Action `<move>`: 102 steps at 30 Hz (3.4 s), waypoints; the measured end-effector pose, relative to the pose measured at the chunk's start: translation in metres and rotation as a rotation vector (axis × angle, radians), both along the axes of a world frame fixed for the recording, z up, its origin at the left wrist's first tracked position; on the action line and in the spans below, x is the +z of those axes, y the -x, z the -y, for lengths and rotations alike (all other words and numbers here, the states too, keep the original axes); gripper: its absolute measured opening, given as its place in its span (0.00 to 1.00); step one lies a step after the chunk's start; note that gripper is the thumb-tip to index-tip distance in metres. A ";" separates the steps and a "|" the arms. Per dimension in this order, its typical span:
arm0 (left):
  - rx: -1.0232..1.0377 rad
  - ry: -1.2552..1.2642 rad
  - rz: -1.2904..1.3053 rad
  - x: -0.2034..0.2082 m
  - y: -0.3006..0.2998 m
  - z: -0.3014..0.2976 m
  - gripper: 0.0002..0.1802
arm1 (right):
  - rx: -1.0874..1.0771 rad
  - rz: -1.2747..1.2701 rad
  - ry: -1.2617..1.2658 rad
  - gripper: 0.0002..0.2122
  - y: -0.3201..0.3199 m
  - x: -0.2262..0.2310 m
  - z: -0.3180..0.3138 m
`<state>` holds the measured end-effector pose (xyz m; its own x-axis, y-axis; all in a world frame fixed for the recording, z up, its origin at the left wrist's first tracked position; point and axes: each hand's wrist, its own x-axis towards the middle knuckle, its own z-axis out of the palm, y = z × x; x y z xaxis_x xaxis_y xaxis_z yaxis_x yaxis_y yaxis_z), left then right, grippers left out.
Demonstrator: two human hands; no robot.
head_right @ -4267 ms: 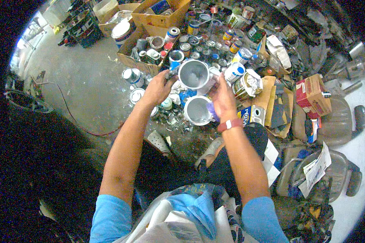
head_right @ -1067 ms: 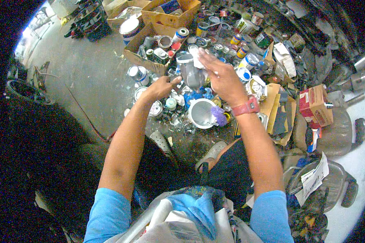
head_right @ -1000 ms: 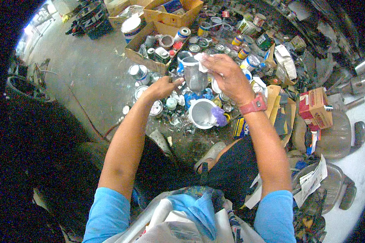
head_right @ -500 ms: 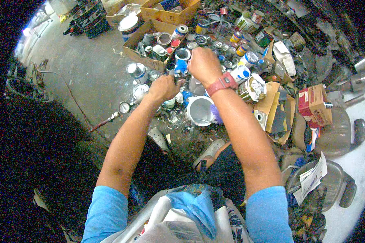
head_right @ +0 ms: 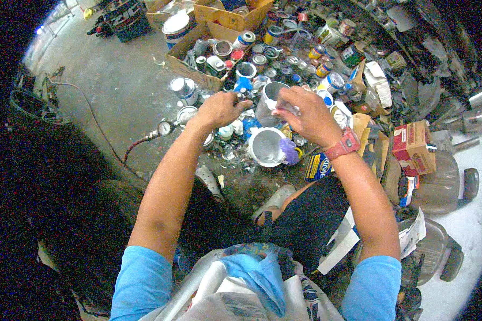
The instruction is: The person cleans a paint sprayer cup and its components using a white cloth. They wipe the inside and outside of the metal cup, handle the lid, and clean the nozzle area. The person repeatedly wipes the parts and places them back into a box.
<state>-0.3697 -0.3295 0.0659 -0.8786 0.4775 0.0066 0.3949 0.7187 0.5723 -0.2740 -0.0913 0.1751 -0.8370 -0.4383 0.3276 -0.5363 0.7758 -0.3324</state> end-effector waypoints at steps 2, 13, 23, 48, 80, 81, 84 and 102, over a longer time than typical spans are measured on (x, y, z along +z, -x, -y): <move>-0.012 -0.005 -0.016 -0.003 0.002 0.001 0.41 | -0.006 0.081 -0.017 0.09 -0.005 0.007 -0.014; -0.062 0.076 0.083 0.004 -0.001 -0.001 0.37 | 0.053 0.083 -0.032 0.08 -0.010 0.018 -0.015; -0.003 0.164 -0.119 0.005 -0.020 -0.014 0.30 | -0.432 0.140 0.202 0.11 0.029 -0.020 0.030; -0.035 0.050 -0.139 0.008 -0.008 -0.004 0.31 | -0.246 0.121 0.341 0.07 -0.020 -0.013 -0.056; -0.213 0.163 -0.376 0.008 -0.021 -0.011 0.22 | -0.157 0.140 -0.275 0.11 -0.010 -0.025 -0.047; -0.197 0.153 -0.371 0.008 -0.020 -0.011 0.21 | -0.278 0.229 -0.211 0.11 -0.011 -0.026 -0.052; -0.154 0.130 -0.359 0.005 -0.017 -0.008 0.19 | -0.461 0.458 0.132 0.11 -0.014 -0.023 -0.067; -0.194 0.172 -0.409 -0.002 -0.014 -0.013 0.17 | 0.089 0.126 -0.320 0.11 -0.029 -0.003 0.013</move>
